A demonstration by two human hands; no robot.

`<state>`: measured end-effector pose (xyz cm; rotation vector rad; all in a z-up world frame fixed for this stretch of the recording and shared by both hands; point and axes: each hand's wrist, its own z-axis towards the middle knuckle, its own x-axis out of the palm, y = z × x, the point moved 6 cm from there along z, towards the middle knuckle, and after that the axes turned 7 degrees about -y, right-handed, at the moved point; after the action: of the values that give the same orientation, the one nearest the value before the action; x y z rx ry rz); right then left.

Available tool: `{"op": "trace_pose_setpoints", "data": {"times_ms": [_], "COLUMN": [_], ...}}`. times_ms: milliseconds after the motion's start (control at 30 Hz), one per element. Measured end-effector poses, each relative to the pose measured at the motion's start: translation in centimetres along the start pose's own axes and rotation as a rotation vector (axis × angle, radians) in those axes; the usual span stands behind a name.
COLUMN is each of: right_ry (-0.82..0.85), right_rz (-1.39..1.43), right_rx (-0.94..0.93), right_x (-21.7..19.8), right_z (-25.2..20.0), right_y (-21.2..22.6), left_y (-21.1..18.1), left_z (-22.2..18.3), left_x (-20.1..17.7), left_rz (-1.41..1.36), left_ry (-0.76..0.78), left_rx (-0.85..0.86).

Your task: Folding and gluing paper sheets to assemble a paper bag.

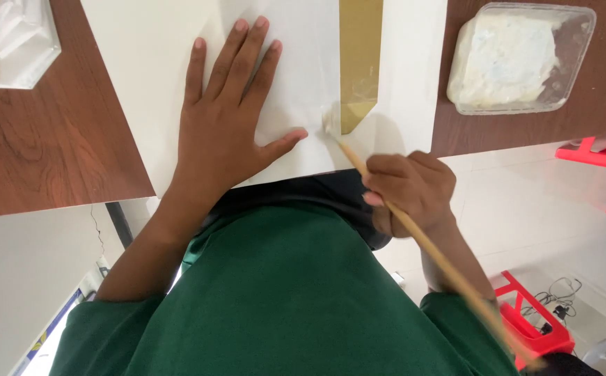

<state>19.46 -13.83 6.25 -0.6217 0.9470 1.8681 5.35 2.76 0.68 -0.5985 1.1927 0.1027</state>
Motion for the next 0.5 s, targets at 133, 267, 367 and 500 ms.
{"op": "trace_pose_setpoints", "data": {"times_ms": [133, 267, 367, 500], "right_ry": [-0.087, -0.212, -0.192, -0.136], "right_rz": [0.189, -0.024, 0.104, 0.004], "right_rx": [0.124, 0.183, 0.140, 0.117], "right_x": [-0.7, -0.5, 0.8, 1.0], "right_z": [-0.8, -1.0, -0.3, -1.3], "right_y": [-0.1, -1.0, -1.8, -0.2], "left_y": [0.0, -0.1, 0.0, 0.0], "left_z": [-0.2, 0.0, -0.1, -0.2], "left_x": [0.0, 0.1, 0.1, 0.1], "left_rz": [0.011, 0.002, 0.017, 0.027], "left_ry": [0.005, 0.035, 0.012, 0.004], "left_rx": [0.000, -0.012, -0.003, -0.005]}}
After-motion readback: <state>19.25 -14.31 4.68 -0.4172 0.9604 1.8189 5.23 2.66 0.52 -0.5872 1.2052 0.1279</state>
